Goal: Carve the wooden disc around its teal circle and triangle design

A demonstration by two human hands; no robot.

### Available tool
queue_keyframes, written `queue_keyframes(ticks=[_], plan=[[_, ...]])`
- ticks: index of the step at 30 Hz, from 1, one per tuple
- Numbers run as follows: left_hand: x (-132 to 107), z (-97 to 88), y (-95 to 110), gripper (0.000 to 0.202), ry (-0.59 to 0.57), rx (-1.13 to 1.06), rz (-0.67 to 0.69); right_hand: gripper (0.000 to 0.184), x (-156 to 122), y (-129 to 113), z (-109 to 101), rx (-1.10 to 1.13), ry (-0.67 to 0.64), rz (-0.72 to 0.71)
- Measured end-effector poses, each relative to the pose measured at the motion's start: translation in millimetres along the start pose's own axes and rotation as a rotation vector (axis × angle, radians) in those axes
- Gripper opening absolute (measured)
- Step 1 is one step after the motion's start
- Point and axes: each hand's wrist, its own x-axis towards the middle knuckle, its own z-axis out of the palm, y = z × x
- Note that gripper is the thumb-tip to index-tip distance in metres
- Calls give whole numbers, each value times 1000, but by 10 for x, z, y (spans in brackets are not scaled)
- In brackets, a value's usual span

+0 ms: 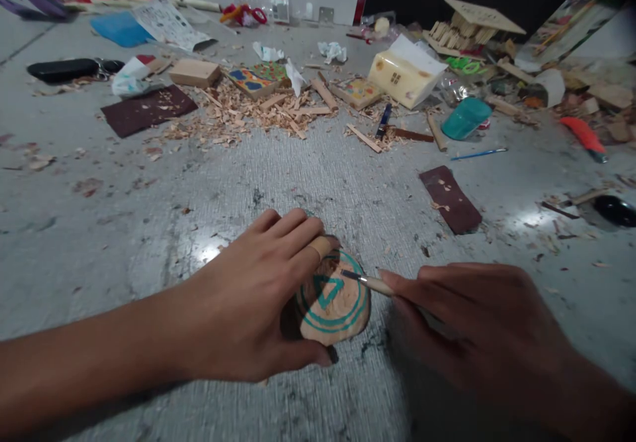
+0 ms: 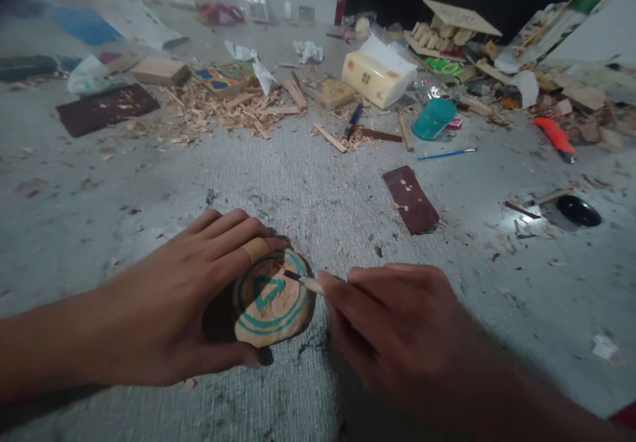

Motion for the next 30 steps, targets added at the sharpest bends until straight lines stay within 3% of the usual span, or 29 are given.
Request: queue_keyframes(ticks=[10, 16, 19, 23, 27, 30], plan=[[-1, 55, -37, 80, 49, -7, 52, 18, 7, -238, 201, -148, 89, 25], [-22, 48, -28, 85, 51, 36, 11, 21, 41, -121, 211, -179, 49, -78], [-26, 76, -22, 87, 66, 54, -14, 19, 60, -54, 155, -82, 67, -61], [-32, 68, -10, 85, 89, 69, -43, 17, 66, -3, 46, 114, 102, 79], [-3, -73, -43, 72, -24, -78, 26, 18, 70, 35, -20, 190, 74, 129], [34, -154, -85, 78, -119, -152, 84, 21, 63, 32, -18, 218, 29, 128]])
